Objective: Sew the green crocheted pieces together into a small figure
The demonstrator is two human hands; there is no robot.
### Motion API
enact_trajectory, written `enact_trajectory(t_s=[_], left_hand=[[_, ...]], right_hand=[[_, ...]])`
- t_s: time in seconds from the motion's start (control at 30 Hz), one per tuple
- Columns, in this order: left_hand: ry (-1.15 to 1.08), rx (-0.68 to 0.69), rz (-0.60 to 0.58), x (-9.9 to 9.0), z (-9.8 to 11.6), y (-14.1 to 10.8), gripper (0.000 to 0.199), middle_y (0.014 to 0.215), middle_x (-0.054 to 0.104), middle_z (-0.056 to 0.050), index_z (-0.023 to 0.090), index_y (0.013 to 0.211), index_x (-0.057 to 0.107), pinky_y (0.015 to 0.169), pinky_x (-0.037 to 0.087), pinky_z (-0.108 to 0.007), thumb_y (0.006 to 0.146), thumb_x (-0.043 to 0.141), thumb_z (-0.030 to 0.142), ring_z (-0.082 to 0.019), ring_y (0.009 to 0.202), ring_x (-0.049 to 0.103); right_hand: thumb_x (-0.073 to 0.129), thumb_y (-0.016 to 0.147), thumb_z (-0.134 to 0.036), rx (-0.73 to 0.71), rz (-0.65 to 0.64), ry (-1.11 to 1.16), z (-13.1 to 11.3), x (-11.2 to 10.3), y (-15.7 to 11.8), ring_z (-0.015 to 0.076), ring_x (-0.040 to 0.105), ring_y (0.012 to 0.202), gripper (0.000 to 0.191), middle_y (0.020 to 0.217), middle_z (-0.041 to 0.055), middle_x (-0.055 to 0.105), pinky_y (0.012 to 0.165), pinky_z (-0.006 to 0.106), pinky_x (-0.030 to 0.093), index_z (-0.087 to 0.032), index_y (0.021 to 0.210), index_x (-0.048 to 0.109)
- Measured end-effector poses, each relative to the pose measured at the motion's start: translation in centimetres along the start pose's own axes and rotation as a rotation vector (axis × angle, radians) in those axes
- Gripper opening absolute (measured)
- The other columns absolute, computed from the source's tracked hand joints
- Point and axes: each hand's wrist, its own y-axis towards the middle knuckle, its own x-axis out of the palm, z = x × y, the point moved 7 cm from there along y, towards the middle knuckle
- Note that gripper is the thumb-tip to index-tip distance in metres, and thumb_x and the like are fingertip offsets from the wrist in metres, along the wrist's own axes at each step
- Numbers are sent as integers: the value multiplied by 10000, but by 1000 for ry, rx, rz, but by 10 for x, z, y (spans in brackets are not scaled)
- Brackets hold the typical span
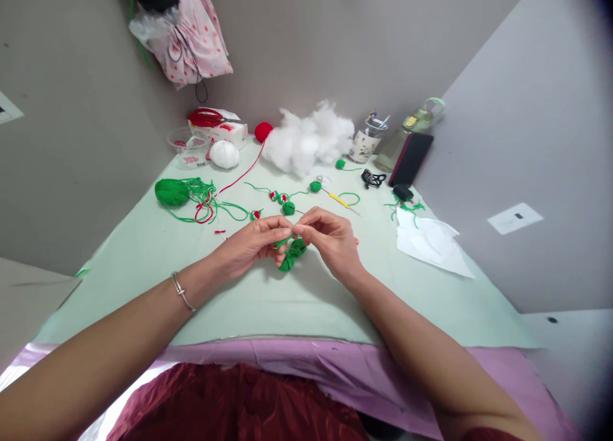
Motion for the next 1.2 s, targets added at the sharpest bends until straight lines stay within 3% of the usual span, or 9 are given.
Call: enact_trajectory(t_s=[0.2, 0.33, 0.67, 0.83, 1.03, 1.2], left_hand=[[-21, 4, 35, -4, 1, 1, 217, 624, 527, 51, 162, 817, 605, 541, 485, -182, 845, 715, 347, -71, 537, 498], [-26, 11, 73, -9, 2, 1, 216, 605, 525, 56, 167, 817, 603, 543, 469, -180, 832, 727, 343, -71, 528, 506], [-24, 47, 118, -9, 0, 3, 218, 661, 448, 57, 151, 792, 634, 545, 401, -174, 822, 735, 341, -55, 552, 443], [21, 57, 211, -17, 5, 1, 258, 662, 435, 59, 146, 795, 646, 548, 370, -179, 762, 784, 362, -52, 542, 408], [37, 80, 265, -24, 6, 1, 265, 690, 521, 40, 150, 798, 660, 575, 372, -199, 720, 810, 353, -67, 565, 432], [87, 59, 206, -17, 6, 1, 206, 671, 527, 41, 157, 778, 680, 575, 343, -208, 753, 773, 339, -71, 566, 409]], right_hand=[[769, 817, -329, 11, 24, -3, -2, -6, 2, 95, 508, 553, 167, 660, -27, 598, 536, 251, 420, -189, 773, 690], [759, 828, -309, -29, 67, -57, -4, -12, 2, 98, 505, 548, 180, 643, -28, 580, 535, 255, 415, -189, 724, 674], [679, 903, -333, -123, 35, -201, -1, -2, -4, 118, 525, 670, 179, 782, 4, 601, 620, 273, 427, -200, 783, 679], [665, 908, -359, -41, 15, -214, -2, -7, 0, 113, 497, 660, 203, 789, 4, 595, 614, 272, 410, -192, 794, 655], [703, 865, -367, 86, -177, -164, 5, 7, -2, 117, 529, 673, 206, 771, 2, 602, 629, 265, 430, -173, 801, 674], [717, 848, -413, 131, -70, -89, 6, -2, 1, 107, 518, 627, 243, 741, -13, 614, 601, 253, 446, -186, 931, 699]])
